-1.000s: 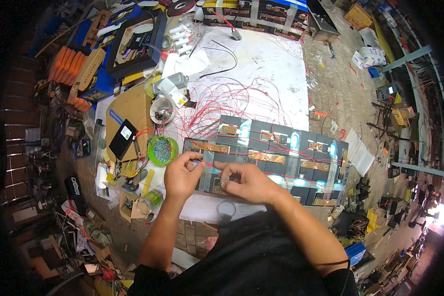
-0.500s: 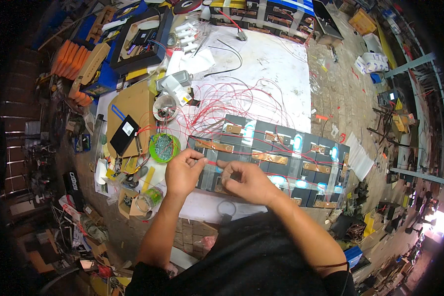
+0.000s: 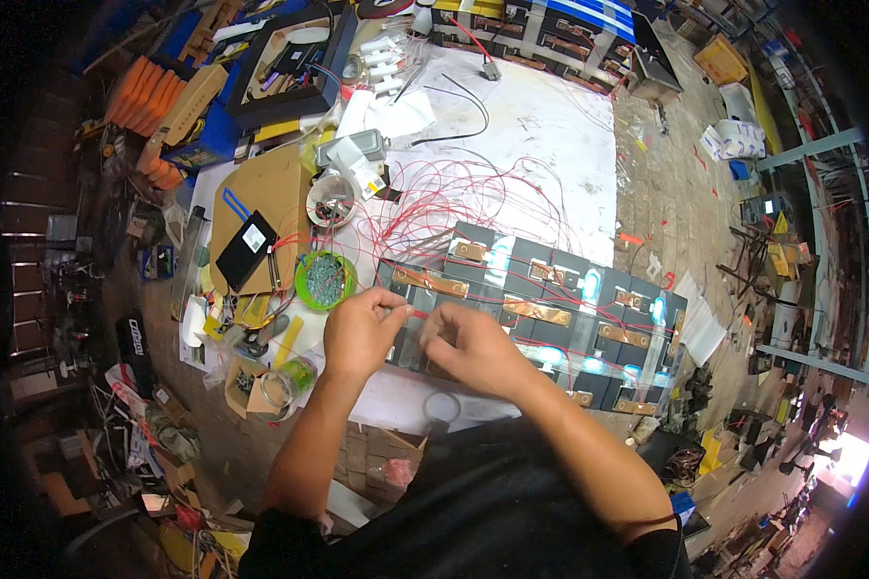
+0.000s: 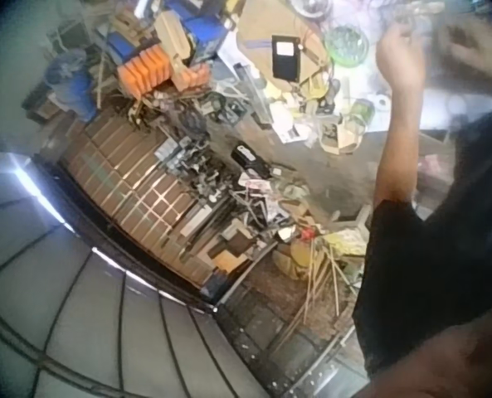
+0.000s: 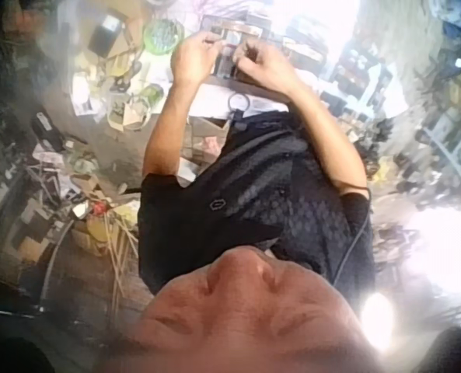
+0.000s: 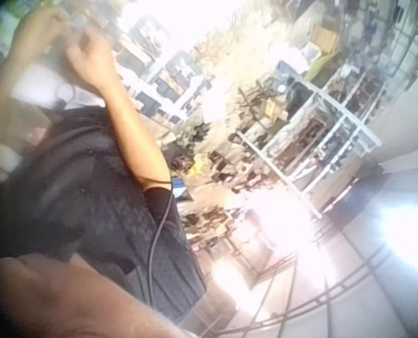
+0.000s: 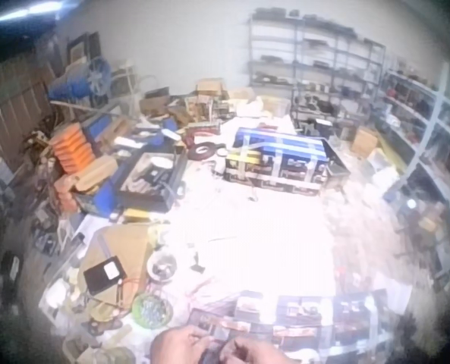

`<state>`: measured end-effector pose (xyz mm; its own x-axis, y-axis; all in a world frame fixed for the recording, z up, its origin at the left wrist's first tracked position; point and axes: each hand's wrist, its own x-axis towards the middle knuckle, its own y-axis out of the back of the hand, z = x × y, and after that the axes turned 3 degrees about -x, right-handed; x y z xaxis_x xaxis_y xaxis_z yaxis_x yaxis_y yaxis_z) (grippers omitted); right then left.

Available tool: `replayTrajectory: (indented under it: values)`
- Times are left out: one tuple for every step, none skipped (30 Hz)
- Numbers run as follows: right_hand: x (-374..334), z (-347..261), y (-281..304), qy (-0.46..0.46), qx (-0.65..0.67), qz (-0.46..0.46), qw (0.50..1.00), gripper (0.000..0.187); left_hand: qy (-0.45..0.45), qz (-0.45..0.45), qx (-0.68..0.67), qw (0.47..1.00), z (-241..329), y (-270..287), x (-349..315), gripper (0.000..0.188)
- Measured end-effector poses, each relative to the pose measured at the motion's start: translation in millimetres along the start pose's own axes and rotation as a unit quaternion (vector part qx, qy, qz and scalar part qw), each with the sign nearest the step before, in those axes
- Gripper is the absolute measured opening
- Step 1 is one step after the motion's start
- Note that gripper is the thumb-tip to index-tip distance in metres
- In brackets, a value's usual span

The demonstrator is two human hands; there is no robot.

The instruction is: The person assembles a battery pack by connecting red wires to battery terminals and securing them with white tape. They repeatedly tear tape, wrap it around wire connections, and press it down to insulate and hold the wires in place.

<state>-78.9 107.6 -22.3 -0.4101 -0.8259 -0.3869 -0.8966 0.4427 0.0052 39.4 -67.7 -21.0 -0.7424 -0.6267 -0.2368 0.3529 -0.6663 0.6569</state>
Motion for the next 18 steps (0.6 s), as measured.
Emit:
replayTrajectory:
  values:
    - [2.4, 1.7, -0.9, -0.002, -0.03, 0.01, 0.999, 0.021, -0.004, 0.002, 0.01, 1.0, -0.2, 0.6, 0.1, 0.022]
    - [5.5, 2.5, -0.7, 0.011, -0.077, 0.029, 0.997, 0.02, -0.009, 0.004, 0.019, 1.0, -0.4, 1.0, 0.2, 0.023]
    - [10.1, -1.3, -0.8, 0.023, -0.123, 0.048, 0.991, 0.018, -0.009, 0.003, 0.02, 1.0, -0.4, 1.8, 0.8, 0.023]
    - [12.9, -4.5, -2.2, 0.036, -0.169, 0.067, 0.983, 0.016, -0.01, 0.001, 0.021, 1.0, -0.5, 2.5, 1.4, 0.024]
    - [13.8, -6.8, -5.2, 0.033, -0.192, 0.09, 0.977, 0.017, -0.01, -0.001, 0.022, 1.0, 0.0, 3.1, 1.9, 0.024]
    - [15.3, -8.8, -8.5, 0.029, -0.215, 0.114, 0.97, 0.018, 0.013, -0.016, 0.027, 0.999, 3.8, 5.2, 2.5, 0.022]
    - [16.5, -10.5, -11.3, 0.026, -0.237, 0.137, 0.961, 0.02, 0.037, -0.032, 0.031, 0.998, 10.1, 8.6, 2.5, 0.021]
    - [16.9, -11.8, -13.8, 0.027, -0.247, 0.147, 0.957, 0.02, 0.06, -0.047, 0.036, 0.996, 13.3, 10.0, 2.7, 0.02]
    - [16.4, -12.8, -17.2, 0.028, -0.256, 0.156, 0.954, 0.021, 0.056, -0.044, 0.031, 0.997, 11.8, 9.5, 2.2, 0.02]
    - [16.4, -13.6, -20.0, 0.029, -0.265, 0.164, 0.95, 0.022, 0.052, -0.04, 0.027, 0.997, 9.8, 8.4, 1.7, 0.02]
    - [16.8, -14.6, -22.5, 0.028, -0.27, 0.174, 0.947, 0.022, 0.048, -0.037, 0.023, 0.998, 8.3, 7.6, 1.3, 0.02]
    - [17.1, -15.5, -24.7, 0.026, -0.274, 0.185, 0.944, 0.023, 0.047, -0.036, 0.023, 0.998, 7.6, 7.0, 1.4, 0.019]
    - [17.3, -15.8, -26.3, 0.024, -0.278, 0.195, 0.94, 0.023, 0.046, -0.035, 0.024, 0.998, 7.2, 6.4, 1.8, 0.019]
    - [17.6, -14.9, -27.6, 0.023, -0.283, 0.198, 0.938, 0.023, 0.045, -0.034, 0.025, 0.998, 6.8, 5.9, 1.8, 0.019]
    - [18.5, -14.0, -28.4, 0.024, -0.287, 0.202, 0.936, 0.024, 0.048, -0.037, 0.019, 0.998, 6.9, 6.0, 2.0, 0.019]
    - [19.0, -13.5, -28.9, 0.025, -0.291, 0.205, 0.934, 0.024, 0.05, -0.039, 0.014, 0.998, 7.4, 6.4, 2.1, 0.018]
    - [18.8, -13.8, -29.3, 0.024, -0.295, 0.208, 0.932, 0.024, 0.053, -0.041, 0.009, 0.998, 7.7, 6.7, 2.2, 0.018]
    - [18.2, -14.3, -30.1, 0.024, -0.298, 0.21, 0.931, 0.025, 0.049, -0.038, 0.011, 0.998, 7.6, 6.8, 2.0, 0.018]
